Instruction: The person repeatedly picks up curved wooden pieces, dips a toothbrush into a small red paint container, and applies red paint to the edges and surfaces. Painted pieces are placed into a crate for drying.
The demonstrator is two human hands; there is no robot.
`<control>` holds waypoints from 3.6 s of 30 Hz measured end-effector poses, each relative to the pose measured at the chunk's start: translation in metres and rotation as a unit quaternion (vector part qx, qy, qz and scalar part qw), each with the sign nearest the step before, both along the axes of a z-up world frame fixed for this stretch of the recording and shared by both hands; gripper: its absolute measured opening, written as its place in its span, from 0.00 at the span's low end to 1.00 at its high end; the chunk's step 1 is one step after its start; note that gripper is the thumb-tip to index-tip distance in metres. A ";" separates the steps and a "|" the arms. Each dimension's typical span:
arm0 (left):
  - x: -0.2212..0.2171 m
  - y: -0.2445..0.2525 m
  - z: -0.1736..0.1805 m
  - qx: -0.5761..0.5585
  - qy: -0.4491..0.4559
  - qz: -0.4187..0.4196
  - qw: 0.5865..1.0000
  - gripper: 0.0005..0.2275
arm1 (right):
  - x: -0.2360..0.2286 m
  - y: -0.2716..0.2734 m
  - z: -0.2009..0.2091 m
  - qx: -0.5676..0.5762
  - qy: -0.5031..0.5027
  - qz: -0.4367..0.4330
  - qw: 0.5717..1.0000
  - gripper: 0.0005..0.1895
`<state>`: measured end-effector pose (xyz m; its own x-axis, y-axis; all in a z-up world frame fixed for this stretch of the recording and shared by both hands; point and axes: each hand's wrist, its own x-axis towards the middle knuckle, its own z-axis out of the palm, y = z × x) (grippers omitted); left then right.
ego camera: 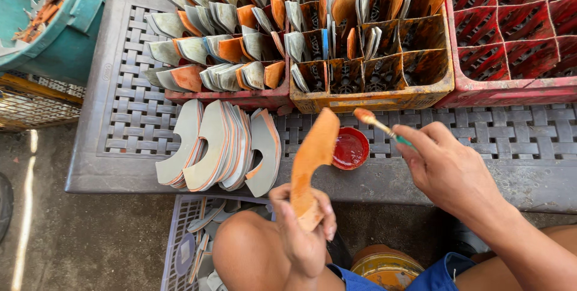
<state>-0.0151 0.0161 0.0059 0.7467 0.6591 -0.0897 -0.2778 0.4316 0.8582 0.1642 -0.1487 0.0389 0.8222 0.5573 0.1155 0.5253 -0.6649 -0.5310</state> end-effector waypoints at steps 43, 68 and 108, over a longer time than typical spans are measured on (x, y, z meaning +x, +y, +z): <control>0.028 0.062 0.047 0.679 0.157 -0.099 0.710 0.14 | 0.023 -0.022 0.025 0.126 0.173 0.181 0.960 0.14; 0.028 0.064 0.042 0.693 0.039 -0.111 0.711 0.14 | 0.023 -0.020 0.031 0.072 -0.084 0.108 0.988 0.13; 0.028 0.054 0.020 0.654 0.136 -0.063 0.741 0.33 | -0.003 0.000 0.015 0.053 0.070 0.175 0.981 0.15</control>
